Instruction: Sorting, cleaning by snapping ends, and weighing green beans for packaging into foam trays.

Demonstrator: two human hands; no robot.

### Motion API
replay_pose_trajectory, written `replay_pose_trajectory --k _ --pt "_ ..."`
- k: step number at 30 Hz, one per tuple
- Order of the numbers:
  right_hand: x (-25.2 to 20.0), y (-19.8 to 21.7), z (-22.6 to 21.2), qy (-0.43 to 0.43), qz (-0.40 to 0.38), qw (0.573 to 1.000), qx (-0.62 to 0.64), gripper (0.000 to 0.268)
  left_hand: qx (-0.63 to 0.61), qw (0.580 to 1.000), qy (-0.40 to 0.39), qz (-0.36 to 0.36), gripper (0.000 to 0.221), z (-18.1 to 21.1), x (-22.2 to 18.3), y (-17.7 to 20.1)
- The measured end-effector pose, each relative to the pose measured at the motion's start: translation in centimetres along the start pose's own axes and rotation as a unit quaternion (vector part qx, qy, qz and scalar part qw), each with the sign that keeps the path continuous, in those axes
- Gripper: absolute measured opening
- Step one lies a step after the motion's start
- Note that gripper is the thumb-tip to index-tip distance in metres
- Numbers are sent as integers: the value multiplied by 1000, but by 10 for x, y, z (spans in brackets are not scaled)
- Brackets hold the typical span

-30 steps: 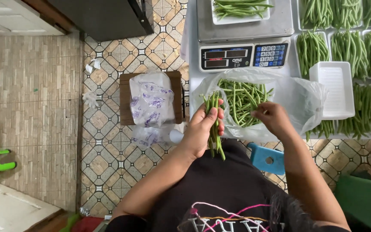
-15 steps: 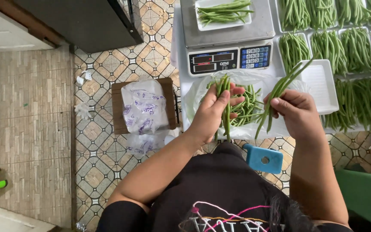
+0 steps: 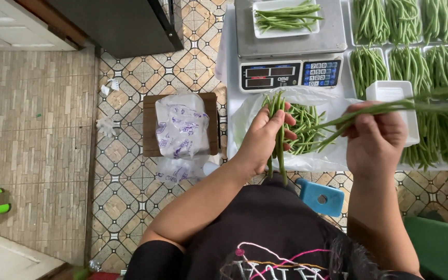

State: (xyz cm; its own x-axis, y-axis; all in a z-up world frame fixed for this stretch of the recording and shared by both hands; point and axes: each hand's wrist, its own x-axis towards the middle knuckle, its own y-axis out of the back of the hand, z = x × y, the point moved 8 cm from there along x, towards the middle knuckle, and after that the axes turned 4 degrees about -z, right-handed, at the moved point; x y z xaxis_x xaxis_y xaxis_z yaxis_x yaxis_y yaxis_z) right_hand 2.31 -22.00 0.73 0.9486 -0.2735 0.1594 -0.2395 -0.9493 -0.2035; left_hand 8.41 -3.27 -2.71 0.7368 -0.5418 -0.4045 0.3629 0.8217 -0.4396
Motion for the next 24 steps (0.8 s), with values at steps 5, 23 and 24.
replay_pose_trajectory --k 5,23,24 --pt "-12 12 -12 159 62 985 27 11 -109 990 88 34 25 -20 -2 2" --pt "-35 -24 -20 181 42 938 -294 19 -222 964 -147 6 30 31 5 27" --pt "-32 -32 -32 183 41 937 -293 19 -222 963 -149 7 30 37 1 27"
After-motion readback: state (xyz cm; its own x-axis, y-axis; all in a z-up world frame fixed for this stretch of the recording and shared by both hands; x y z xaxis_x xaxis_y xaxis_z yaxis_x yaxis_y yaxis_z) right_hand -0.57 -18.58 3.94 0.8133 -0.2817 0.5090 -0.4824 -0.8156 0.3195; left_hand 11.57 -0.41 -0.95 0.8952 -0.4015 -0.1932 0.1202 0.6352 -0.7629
